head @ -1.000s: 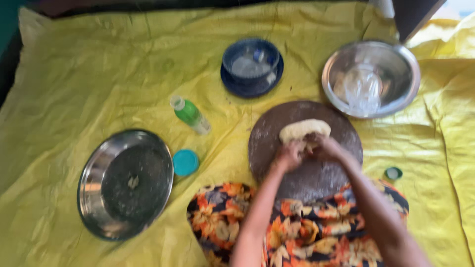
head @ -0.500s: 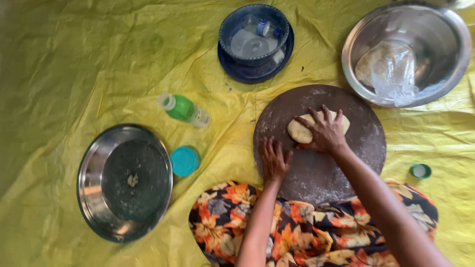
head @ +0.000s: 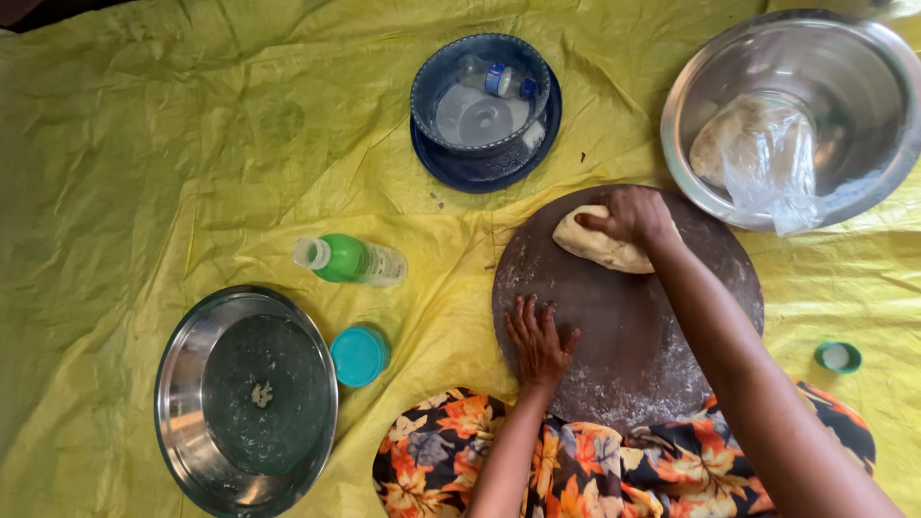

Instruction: The person kneads a ball of dough in a metal bowl, then transfers it to a wooden board and continues kneading by hand. The person repeatedly folds and presses the dough to develop its texture.

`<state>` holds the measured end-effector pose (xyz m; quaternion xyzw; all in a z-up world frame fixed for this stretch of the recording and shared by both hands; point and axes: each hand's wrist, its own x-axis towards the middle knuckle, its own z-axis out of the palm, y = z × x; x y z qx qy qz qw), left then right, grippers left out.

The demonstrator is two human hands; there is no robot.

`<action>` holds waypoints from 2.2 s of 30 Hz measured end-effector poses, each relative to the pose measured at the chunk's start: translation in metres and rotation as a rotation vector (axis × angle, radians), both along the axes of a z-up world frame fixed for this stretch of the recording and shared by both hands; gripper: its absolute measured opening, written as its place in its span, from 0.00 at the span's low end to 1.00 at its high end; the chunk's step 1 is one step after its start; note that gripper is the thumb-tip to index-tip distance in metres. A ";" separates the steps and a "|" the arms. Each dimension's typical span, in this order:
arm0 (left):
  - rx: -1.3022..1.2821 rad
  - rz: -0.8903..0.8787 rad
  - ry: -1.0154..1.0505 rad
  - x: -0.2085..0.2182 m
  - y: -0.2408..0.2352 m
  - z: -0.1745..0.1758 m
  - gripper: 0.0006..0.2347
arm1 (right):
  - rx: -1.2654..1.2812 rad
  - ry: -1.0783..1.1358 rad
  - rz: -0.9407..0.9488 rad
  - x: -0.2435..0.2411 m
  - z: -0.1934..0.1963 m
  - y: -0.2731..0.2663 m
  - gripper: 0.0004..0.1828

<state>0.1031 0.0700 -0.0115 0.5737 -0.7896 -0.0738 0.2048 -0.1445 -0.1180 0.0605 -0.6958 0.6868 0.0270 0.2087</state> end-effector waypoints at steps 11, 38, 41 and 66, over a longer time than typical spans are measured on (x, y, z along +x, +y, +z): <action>-0.169 0.052 0.171 -0.001 -0.005 -0.042 0.29 | -0.726 0.218 -0.005 0.088 -0.037 0.212 0.45; 0.015 -0.375 -0.388 -0.068 -0.041 0.029 0.33 | -0.317 0.108 0.074 0.034 -0.016 0.196 0.43; 0.385 -0.385 -0.374 -0.082 -0.085 0.029 0.30 | -0.122 -0.041 0.047 0.013 -0.013 0.152 0.39; -0.347 -0.164 -0.281 -0.065 0.014 0.009 0.24 | -0.767 -0.199 -0.003 0.037 -0.013 0.244 0.41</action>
